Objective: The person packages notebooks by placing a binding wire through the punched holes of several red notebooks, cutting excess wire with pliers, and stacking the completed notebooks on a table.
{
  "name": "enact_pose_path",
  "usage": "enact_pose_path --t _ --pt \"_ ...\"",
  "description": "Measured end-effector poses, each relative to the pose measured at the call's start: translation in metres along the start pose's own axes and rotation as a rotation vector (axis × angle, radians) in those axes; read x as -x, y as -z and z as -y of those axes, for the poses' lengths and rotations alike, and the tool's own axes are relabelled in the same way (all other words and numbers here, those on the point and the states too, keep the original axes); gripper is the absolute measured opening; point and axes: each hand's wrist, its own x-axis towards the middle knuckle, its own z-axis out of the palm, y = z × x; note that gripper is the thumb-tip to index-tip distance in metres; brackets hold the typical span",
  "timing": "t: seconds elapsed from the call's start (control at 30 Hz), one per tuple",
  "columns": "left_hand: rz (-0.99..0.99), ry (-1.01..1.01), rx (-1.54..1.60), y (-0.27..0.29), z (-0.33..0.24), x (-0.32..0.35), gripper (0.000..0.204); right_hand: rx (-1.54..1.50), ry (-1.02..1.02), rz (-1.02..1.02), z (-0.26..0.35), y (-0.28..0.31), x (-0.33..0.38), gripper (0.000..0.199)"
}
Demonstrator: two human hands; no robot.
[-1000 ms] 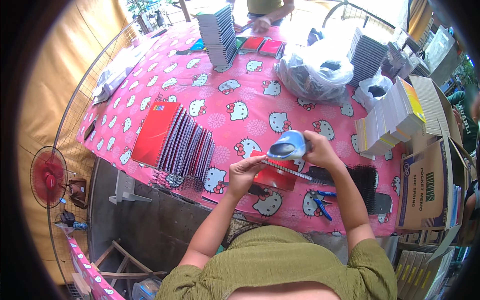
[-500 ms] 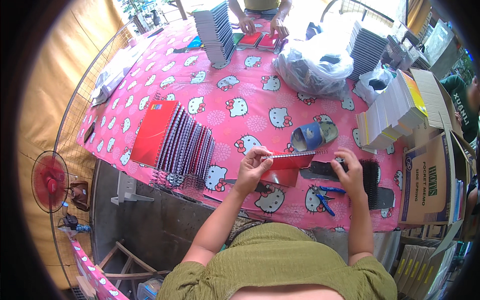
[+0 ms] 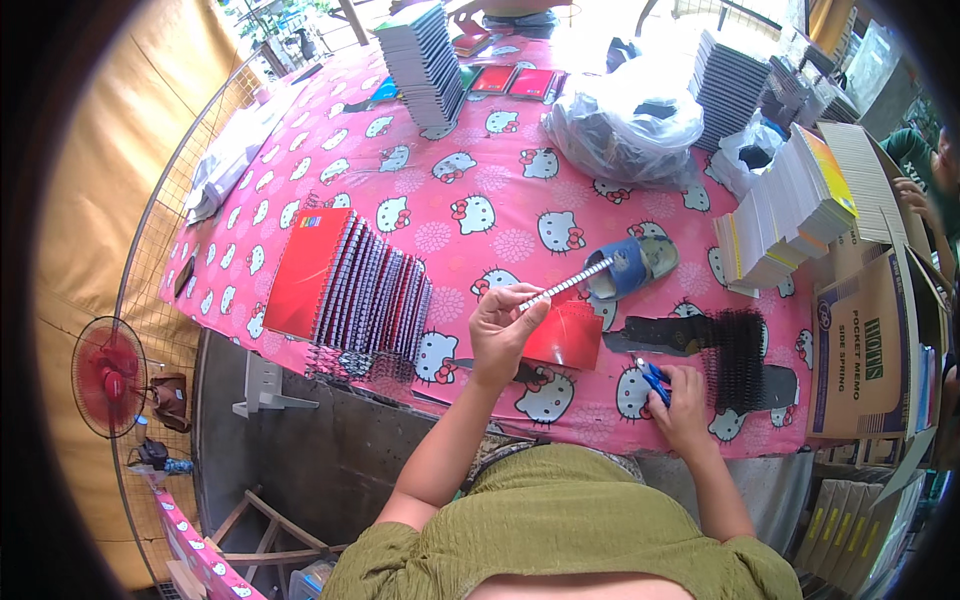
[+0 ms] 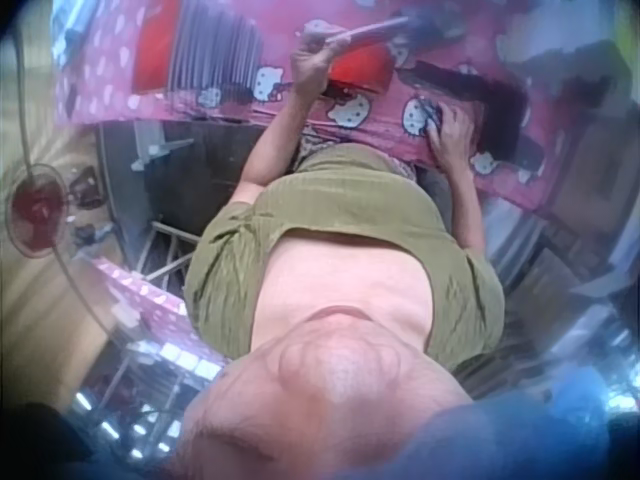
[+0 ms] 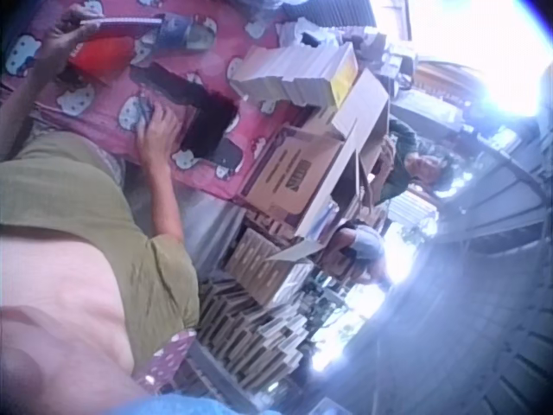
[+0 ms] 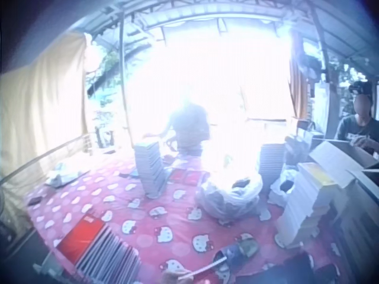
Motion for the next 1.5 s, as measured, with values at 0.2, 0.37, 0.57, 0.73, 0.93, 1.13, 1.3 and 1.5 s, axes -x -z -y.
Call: enact_pose_path --t 0.2,0.37,0.57,0.73,0.93,1.13,1.3,1.5 --pt "-0.094 -0.372 -0.483 -0.014 -0.049 0.007 0.020 -0.312 0.295 -0.165 0.102 0.047 -0.034 0.050" --pt "-0.124 -0.618 -0.792 -0.015 -0.067 0.014 0.025 -0.306 0.486 -0.249 0.146 0.056 -0.058 0.051" --pt "-0.103 -0.675 -0.874 -0.010 -0.077 0.017 0.024 -0.427 0.476 -0.216 0.159 0.048 -0.062 0.042" --pt "0.022 -0.773 -0.945 -0.008 -0.088 0.021 0.026 -1.633 -0.120 0.692 0.128 0.034 -0.073 0.030" --pt "-0.205 -0.647 -0.646 -0.009 -0.134 0.017 0.027 -1.117 0.016 0.343 0.141 0.055 -0.050 0.037" --pt "-0.739 -0.607 -0.349 0.083 -0.220 -0.022 0.026 -0.122 0.152 -0.229 0.042 0.002 -0.020 0.048" --pt "-0.731 -0.519 -0.404 0.128 -0.200 -0.031 0.019 -0.041 0.037 -0.135 0.025 -0.018 0.006 0.057" --pt "-0.701 -0.497 -0.411 0.134 -0.192 -0.034 0.008 -0.013 0.077 -0.242 0.024 0.008 -0.020 0.056"
